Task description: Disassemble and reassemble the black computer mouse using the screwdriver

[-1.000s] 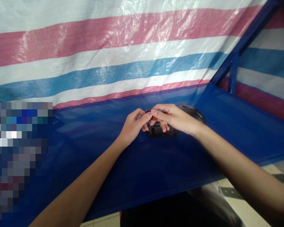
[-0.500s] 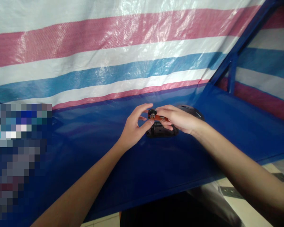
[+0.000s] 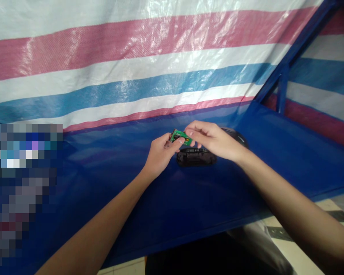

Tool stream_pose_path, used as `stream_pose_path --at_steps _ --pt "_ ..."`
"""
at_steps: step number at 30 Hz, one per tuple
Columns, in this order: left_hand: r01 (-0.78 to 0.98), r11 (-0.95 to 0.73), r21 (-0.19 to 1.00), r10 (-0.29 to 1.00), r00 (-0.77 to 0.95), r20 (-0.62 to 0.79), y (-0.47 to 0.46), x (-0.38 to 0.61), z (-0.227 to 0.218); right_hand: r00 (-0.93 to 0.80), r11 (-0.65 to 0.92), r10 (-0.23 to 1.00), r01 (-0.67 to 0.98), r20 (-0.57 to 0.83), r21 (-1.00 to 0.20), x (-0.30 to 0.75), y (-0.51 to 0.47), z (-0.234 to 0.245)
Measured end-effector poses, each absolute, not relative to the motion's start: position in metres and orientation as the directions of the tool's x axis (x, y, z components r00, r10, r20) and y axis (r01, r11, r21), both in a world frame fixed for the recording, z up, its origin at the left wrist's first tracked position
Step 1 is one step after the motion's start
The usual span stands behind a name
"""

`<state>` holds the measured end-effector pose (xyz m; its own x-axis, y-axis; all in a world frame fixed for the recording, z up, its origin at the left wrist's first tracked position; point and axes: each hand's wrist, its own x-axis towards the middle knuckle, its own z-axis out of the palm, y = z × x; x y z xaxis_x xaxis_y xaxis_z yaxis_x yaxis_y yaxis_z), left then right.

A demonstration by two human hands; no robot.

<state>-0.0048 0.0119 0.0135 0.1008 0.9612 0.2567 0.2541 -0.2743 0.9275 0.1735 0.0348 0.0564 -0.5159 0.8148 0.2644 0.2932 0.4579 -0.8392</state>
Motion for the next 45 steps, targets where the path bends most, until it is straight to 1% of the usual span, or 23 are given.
stream_pose_path --at_steps 2,4,8,11,13,16,18,20,21,23,25,27,28,30,32,35,39,42,45 --pt "0.215 -0.274 0.937 0.961 0.106 0.256 0.0127 -0.0049 0.0145 -0.558 0.449 0.796 0.284 0.234 -0.847 0.1711 0.0324 0.0559" --pt "0.171 -0.267 0.948 0.961 0.125 0.248 0.0126 -0.0042 0.0154 -0.566 0.395 0.800 0.253 0.196 -0.883 0.1689 0.0313 0.0555" --pt "0.094 -0.292 0.952 0.952 0.122 0.280 0.0120 -0.0022 0.0146 -0.501 0.186 0.859 0.120 0.102 -0.975 0.1707 0.0331 0.0573" --pt "0.050 -0.352 0.935 0.935 0.073 0.348 0.0126 -0.0023 0.0126 -0.476 0.016 0.879 0.003 0.013 -1.000 0.1744 0.0349 0.0597" --pt "0.062 -0.393 0.918 0.918 0.086 0.387 0.0122 -0.0029 0.0118 -0.493 -0.070 0.868 0.003 -0.062 -0.998 0.1752 0.0350 0.0606" --pt "0.135 -0.464 0.876 0.878 0.203 0.434 0.0095 -0.0032 0.0122 -0.545 -0.118 0.825 0.089 -0.148 -0.989 0.1736 0.0341 0.0592" --pt "0.199 -0.494 0.846 0.859 0.263 0.440 0.0071 -0.0027 0.0131 -0.571 -0.113 0.802 0.146 -0.177 -0.983 0.1719 0.0339 0.0566" --pt "0.266 -0.490 0.830 0.866 0.257 0.429 0.0055 -0.0021 0.0138 -0.564 -0.085 0.803 0.211 -0.192 -0.974 0.1705 0.0346 0.0536" --pt "0.299 -0.479 0.826 0.875 0.233 0.423 0.0052 -0.0020 0.0141 -0.542 -0.044 0.821 0.253 -0.179 -0.966 0.1699 0.0351 0.0524" --pt "0.348 -0.449 0.823 0.894 0.179 0.412 0.0055 -0.0021 0.0140 -0.482 0.103 0.872 0.352 -0.085 -0.930 0.1689 0.0357 0.0512" --pt "0.380 -0.418 0.825 0.908 0.138 0.397 0.0064 -0.0026 0.0134 -0.433 0.291 0.897 0.442 0.082 -0.849 0.1682 0.0351 0.0519" --pt "0.389 -0.384 0.838 0.922 0.106 0.373 0.0075 -0.0031 0.0127 -0.442 0.444 0.868 0.490 0.225 -0.750 0.1683 0.0334 0.0540" --pt "0.382 -0.368 0.848 0.928 0.092 0.361 0.0078 -0.0032 0.0125 -0.464 0.495 0.846 0.496 0.263 -0.714 0.1687 0.0323 0.0553" --pt "0.346 -0.339 0.875 0.939 0.076 0.334 0.0083 -0.0031 0.0129 -0.517 0.553 0.806 0.481 0.289 -0.681 0.1699 0.0308 0.0571" --pt "0.284 -0.314 0.906 0.949 0.081 0.304 0.0085 -0.0027 0.0142 -0.551 0.555 0.788 0.445 0.273 -0.703 0.1717 0.0305 0.0574" --pt "0.201 -0.280 0.939 0.960 0.079 0.270 0.0096 -0.0020 0.0158 -0.584 0.514 0.777 0.371 0.235 -0.773 0.1738 0.0316 0.0558" --pt "0.155 -0.232 0.960 0.973 0.040 0.228 0.0121 -0.0014 0.0144 -0.611 0.483 0.760 0.304 0.221 -0.821 0.1729 0.0331 0.0533" --pt "0.104 -0.213 0.971 0.976 0.073 0.206 0.0123 -0.0008 0.0131 -0.581 0.413 0.793 0.292 0.184 -0.863 0.1717 0.0356 0.0523" --pt "0.106 -0.231 0.967 0.965 0.153 0.214 0.0107 -0.0002 0.0129 -0.504 0.279 0.857 0.272 0.111 -0.921 0.1728 0.0395 0.0519"
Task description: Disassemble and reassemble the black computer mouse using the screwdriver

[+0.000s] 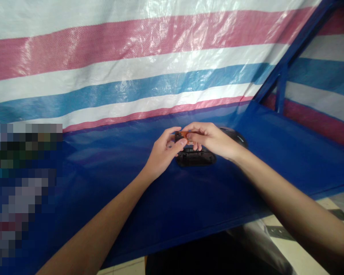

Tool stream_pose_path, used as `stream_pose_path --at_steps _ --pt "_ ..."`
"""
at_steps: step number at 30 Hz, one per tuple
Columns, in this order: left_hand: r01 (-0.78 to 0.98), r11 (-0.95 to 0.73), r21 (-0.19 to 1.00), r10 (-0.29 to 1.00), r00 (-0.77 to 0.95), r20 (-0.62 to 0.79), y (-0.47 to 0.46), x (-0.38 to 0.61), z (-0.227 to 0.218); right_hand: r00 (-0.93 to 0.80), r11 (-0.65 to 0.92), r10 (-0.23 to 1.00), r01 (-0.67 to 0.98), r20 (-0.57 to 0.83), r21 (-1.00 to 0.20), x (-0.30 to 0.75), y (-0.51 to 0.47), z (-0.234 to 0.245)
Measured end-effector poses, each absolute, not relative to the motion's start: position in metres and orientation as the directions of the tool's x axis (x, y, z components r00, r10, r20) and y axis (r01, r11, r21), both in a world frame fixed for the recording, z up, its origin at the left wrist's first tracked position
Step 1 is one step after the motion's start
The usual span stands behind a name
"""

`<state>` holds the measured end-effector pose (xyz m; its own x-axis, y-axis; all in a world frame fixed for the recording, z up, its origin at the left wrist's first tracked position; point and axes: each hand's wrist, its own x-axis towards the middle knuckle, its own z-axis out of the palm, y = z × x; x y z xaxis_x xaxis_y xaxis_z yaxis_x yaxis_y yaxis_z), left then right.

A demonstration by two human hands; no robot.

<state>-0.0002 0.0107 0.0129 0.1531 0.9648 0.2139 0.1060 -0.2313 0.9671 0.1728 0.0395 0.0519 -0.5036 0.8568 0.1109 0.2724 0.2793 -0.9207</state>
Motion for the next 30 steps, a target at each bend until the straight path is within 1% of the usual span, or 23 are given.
stream_pose_path --at_steps 2,3,4,5,6,8,9,10,12,15,19,20,22,23,25,28,30 --pt "0.147 -0.243 0.959 0.961 0.174 0.217 0.010 0.000 0.012 -0.479 0.194 0.877 0.267 0.045 -0.944 0.174 0.042 0.051" --pt "0.167 -0.246 0.955 0.961 0.170 0.218 0.010 0.000 0.012 -0.481 0.180 0.876 0.278 0.025 -0.943 0.175 0.042 0.051" --pt "0.182 -0.246 0.952 0.963 0.158 0.219 0.010 -0.001 0.011 -0.482 0.210 0.875 0.301 0.042 -0.930 0.175 0.042 0.050" --pt "0.190 -0.245 0.951 0.965 0.144 0.220 0.011 -0.001 0.011 -0.480 0.287 0.871 0.331 0.101 -0.899 0.175 0.042 0.049" --pt "0.192 -0.242 0.951 0.967 0.127 0.220 0.011 -0.002 0.010 -0.479 0.395 0.856 0.362 0.195 -0.844 0.174 0.042 0.049" --pt "0.186 -0.241 0.953 0.970 0.091 0.227 0.013 -0.003 0.010 -0.502 0.613 0.768 0.398 0.398 -0.682 0.173 0.040 0.048" --pt "0.180 -0.245 0.953 0.969 0.074 0.235 0.014 -0.003 0.010 -0.526 0.686 0.715 0.398 0.460 -0.609 0.172 0.039 0.047" --pt "0.175 -0.249 0.953 0.968 0.062 0.242 0.014 -0.004 0.011 -0.556 0.728 0.674 0.392 0.486 -0.562 0.172 0.039 0.047" --pt "0.160 -0.257 0.953 0.966 0.048 0.253 0.015 -0.004 0.013 -0.601 0.754 0.643 0.387 0.475 -0.532 0.172 0.037 0.047" --pt "0.140 -0.248 0.959 0.969 0.038 0.245 0.014 -0.004 0.016 -0.623 0.761 0.634 0.398 0.458 -0.513 0.172 0.035 0.046" --pt "0.121 -0.236 0.964 0.972 0.049 0.232 0.012 -0.003 0.018 -0.609 0.778 0.624 0.432 0.489 -0.455 0.170 0.034 0.045" --pt "0.104 -0.231 0.967 0.972 0.073 0.224 0.012 -0.003 0.017 -0.591 0.770 0.636 0.445 0.496 -0.457 0.170 0.034 0.045" --pt "0.068 -0.213 0.975 0.971 0.129 0.203 0.013 -0.002 0.015 -0.539 0.733 0.679 0.449 0.500 -0.511 0.171 0.034 0.047" --pt "0.055 -0.207 0.977 0.969 0.151 0.196 0.013 -0.002 0.014 -0.510 0.707 0.704 0.432 0.495 -0.560 0.172 0.035 0.048" --pt "0.044 -0.203 0.978 0.967 0.164 0.194 0.013 -0.001 0.011 -0.464 0.638 0.754 0.348 0.465 -0.687 0.174 0.036 0.050" --pt "0.038 -0.219 0.975 0.968 0.130 0.213 0.014 -0.001 0.010 -0.483 0.462 0.812 0.188 0.328 -0.867 0.177 0.037 0.055" --pt "0.032 -0.234 0.972 0.966 0.120 0.228 0.014 -0.002 0.010 -0.526 0.319 0.823 0.115 0.215 -0.941 0.178 0.037 0.057"
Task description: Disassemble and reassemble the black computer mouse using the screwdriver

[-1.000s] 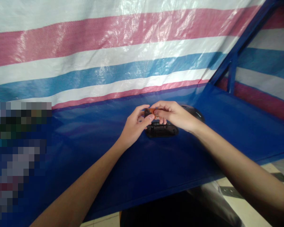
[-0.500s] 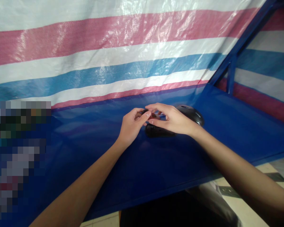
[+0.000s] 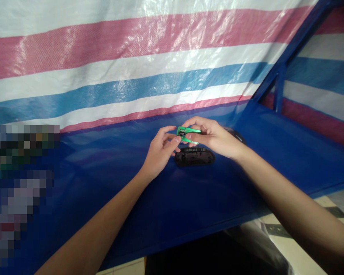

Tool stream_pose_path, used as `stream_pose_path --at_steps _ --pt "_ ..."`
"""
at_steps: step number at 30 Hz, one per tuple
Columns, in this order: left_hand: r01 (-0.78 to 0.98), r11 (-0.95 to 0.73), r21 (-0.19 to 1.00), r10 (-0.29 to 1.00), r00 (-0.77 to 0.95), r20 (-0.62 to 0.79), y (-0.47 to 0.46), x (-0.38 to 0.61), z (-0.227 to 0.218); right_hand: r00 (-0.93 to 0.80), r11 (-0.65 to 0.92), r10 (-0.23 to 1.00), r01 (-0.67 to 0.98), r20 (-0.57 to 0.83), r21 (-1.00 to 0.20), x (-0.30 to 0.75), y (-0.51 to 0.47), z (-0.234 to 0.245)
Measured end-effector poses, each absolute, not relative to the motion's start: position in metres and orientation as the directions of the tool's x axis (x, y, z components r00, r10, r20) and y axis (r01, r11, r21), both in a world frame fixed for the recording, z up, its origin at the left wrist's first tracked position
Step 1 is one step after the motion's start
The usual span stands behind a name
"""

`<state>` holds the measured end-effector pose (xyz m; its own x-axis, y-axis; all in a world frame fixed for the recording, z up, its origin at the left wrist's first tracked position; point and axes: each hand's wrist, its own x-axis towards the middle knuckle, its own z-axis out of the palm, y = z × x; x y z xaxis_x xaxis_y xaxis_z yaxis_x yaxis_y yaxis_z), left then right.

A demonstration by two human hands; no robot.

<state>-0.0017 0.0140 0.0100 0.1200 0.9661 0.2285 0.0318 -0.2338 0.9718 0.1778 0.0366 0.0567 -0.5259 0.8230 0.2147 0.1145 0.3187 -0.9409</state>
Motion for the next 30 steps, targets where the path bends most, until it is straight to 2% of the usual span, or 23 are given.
stream_pose_path --at_steps 4,7,9,11,13,16,20,23,26,30 --pt "0.028 -0.266 0.963 0.949 0.183 0.257 0.012 -0.003 0.011 -0.566 0.068 0.822 -0.004 0.058 -0.998 0.175 0.035 0.059" --pt "0.046 -0.311 0.949 0.926 0.240 0.292 0.010 -0.002 0.011 -0.513 -0.095 0.858 -0.117 -0.022 -0.989 0.174 0.035 0.060" --pt "0.084 -0.331 0.940 0.921 0.245 0.303 0.009 -0.002 0.011 -0.468 -0.153 0.881 -0.145 -0.068 -0.977 0.174 0.036 0.060" --pt "0.128 -0.326 0.937 0.929 0.229 0.292 0.009 -0.002 0.010 -0.453 -0.151 0.887 -0.097 -0.091 -0.984 0.174 0.038 0.060" --pt "0.165 -0.311 0.936 0.939 0.208 0.275 0.009 -0.002 0.010 -0.442 -0.058 0.895 0.016 -0.059 -0.998 0.173 0.039 0.060" --pt "0.215 -0.296 0.931 0.948 0.186 0.258 0.010 -0.003 0.011 -0.419 0.164 0.906 0.203 0.066 -0.965 0.171 0.039 0.057" --pt "0.217 -0.265 0.940 0.960 0.153 0.236 0.011 -0.003 0.013 -0.449 0.386 0.863 0.289 0.232 -0.876 0.169 0.037 0.053" --pt "0.142 -0.194 0.971 0.976 0.132 0.176 0.011 -0.001 0.016 -0.525 0.551 0.778 0.308 0.344 -0.776 0.170 0.035 0.051" --pt "0.032 -0.101 0.994 0.989 0.116 0.096 0.010 0.000 0.019 -0.606 0.672 0.689 0.328 0.397 -0.664 0.171 0.033 0.051" --pt "-0.083 0.056 0.995 0.984 0.176 -0.041 0.010 0.001 0.019 -0.656 0.793 0.607 0.465 0.449 -0.393 0.170 0.033 0.048"
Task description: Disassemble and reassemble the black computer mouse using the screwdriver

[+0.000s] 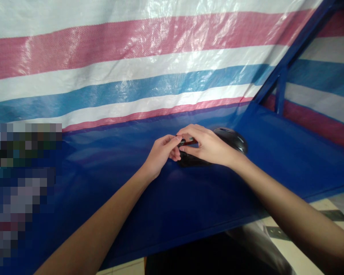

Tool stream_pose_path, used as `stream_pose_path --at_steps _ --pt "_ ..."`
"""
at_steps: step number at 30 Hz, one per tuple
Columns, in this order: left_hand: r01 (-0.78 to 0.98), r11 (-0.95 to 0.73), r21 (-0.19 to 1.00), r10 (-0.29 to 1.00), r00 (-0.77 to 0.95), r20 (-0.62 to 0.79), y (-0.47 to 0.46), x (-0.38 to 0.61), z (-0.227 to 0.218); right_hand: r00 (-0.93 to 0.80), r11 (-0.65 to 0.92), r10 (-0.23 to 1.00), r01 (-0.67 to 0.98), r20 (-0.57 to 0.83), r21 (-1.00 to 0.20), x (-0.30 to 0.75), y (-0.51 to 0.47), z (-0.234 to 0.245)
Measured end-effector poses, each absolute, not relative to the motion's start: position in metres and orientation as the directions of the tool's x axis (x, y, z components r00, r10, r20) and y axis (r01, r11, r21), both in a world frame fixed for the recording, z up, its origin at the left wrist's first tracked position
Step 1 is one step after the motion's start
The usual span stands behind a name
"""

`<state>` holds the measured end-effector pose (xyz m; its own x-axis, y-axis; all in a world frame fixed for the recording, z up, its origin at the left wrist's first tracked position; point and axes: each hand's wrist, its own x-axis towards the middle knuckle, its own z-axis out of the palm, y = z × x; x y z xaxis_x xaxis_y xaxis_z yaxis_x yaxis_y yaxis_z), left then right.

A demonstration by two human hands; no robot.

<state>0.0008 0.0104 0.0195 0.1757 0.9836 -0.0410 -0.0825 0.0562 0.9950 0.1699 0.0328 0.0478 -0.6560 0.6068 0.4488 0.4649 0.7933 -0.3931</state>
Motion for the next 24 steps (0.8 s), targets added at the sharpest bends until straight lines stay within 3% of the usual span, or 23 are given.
stream_pose_path --at_steps 4,7,10,13,16,20,24 --pt "-0.067 0.087 0.994 0.978 0.194 -0.072 0.013 0.001 0.017 -0.656 0.795 0.603 0.538 0.454 -0.280 0.171 0.035 0.047" --pt "0.093 -0.055 0.994 0.992 0.121 0.044 0.013 -0.001 0.015 -0.594 0.757 0.643 0.590 0.485 -0.280 0.175 0.038 0.050" --pt "0.397 -0.306 0.865 0.952 0.135 0.275 0.010 -0.003 0.014 -0.477 0.680 0.718 0.635 0.507 -0.366 0.182 0.041 0.055" --pt "0.561 -0.487 0.669 0.873 0.295 0.388 0.007 -0.003 0.012 -0.402 0.623 0.776 0.609 0.486 -0.491 0.186 0.043 0.057" --pt "0.615 -0.580 0.535 0.814 0.410 0.411 0.007 -0.002 0.008 -0.408 0.608 0.794 0.530 0.451 -0.591 0.187 0.043 0.057" --pt "0.626 -0.616 0.478 0.787 0.461 0.409 0.011 -0.002 0.003 -0.491 0.583 0.783 0.366 0.382 -0.725 0.185 0.041 0.057" --pt "0.651 -0.627 0.428 0.778 0.502 0.378 0.013 -0.003 0.004 -0.547 0.557 0.770 0.326 0.328 -0.764 0.186 0.040 0.059"
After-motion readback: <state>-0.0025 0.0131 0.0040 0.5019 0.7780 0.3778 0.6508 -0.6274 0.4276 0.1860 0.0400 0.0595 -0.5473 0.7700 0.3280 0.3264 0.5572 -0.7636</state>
